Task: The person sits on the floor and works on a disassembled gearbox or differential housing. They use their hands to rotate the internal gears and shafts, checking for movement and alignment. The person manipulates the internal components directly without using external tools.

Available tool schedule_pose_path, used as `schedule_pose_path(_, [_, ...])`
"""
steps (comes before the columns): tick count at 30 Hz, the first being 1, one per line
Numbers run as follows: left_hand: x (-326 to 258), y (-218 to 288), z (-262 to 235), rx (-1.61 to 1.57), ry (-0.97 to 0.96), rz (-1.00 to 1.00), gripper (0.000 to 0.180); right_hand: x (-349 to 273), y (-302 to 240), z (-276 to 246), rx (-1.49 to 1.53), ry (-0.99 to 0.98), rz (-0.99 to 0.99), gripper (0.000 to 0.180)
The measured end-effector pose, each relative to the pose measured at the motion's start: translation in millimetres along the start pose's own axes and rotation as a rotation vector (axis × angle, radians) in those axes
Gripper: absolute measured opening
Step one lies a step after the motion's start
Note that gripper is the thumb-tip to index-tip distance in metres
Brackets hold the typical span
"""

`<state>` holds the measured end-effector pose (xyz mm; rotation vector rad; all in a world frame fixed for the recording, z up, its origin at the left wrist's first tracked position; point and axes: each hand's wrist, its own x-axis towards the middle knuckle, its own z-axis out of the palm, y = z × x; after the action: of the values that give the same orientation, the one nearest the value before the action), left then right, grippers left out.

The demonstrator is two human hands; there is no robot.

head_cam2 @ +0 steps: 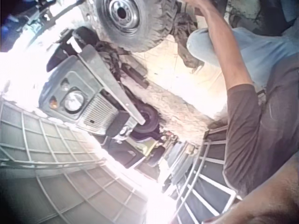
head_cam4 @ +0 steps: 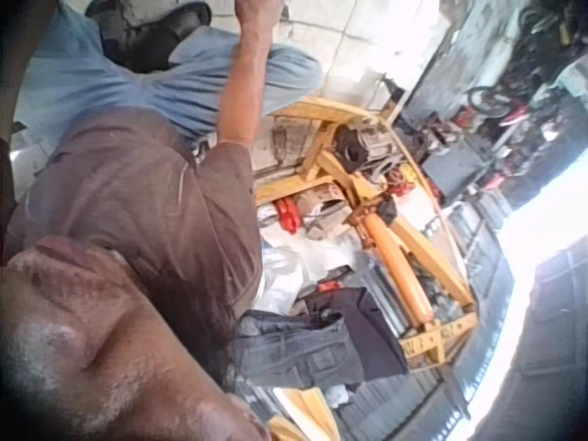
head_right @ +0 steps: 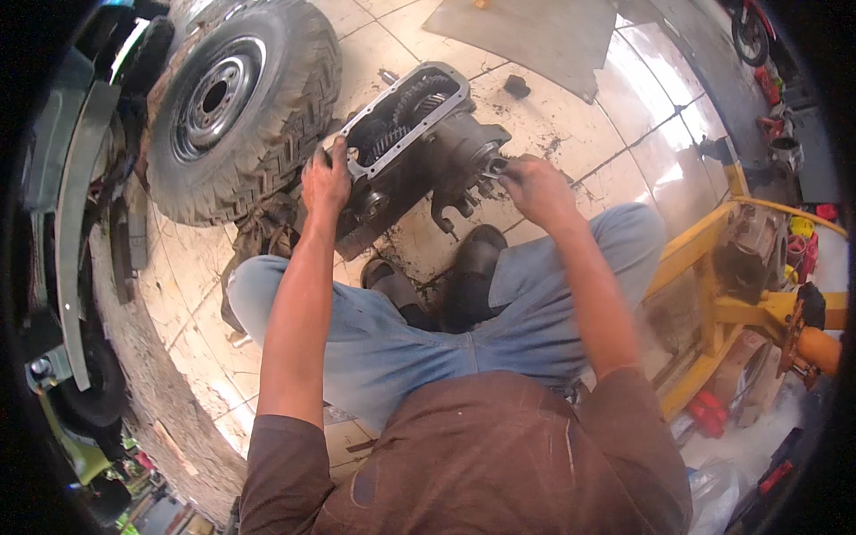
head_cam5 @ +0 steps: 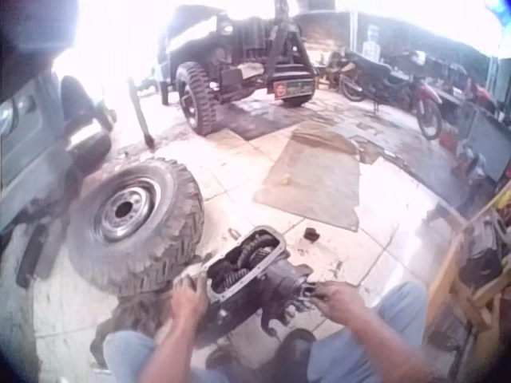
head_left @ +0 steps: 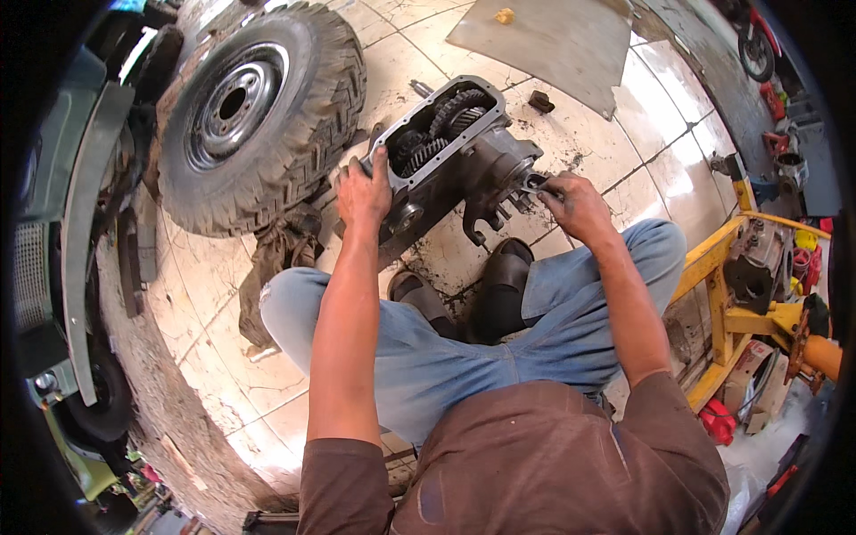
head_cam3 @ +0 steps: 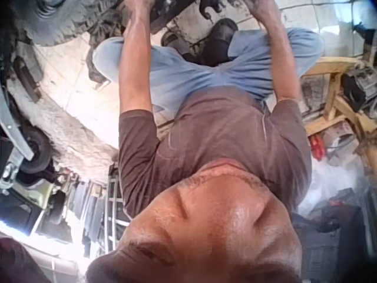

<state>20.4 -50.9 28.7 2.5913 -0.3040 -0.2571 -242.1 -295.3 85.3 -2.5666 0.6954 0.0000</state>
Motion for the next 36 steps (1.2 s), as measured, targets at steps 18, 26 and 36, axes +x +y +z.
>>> schedule_pose_path(18, [6,2,-1,-0.025,-0.044,-0.038,0.087,17,15,-9,-0.127,0.327,0.135,0.021])
schedule_pose_path(26, [4,3,-5,-0.006,-0.117,-0.069,0.092,15,17,-9,-0.049,0.213,0.048,0.022])
schedule_pose_path(36, [1,-3,-10,-0.051,-0.055,-0.054,0.089,11,3,-18,-0.068,-0.004,0.014,0.023])
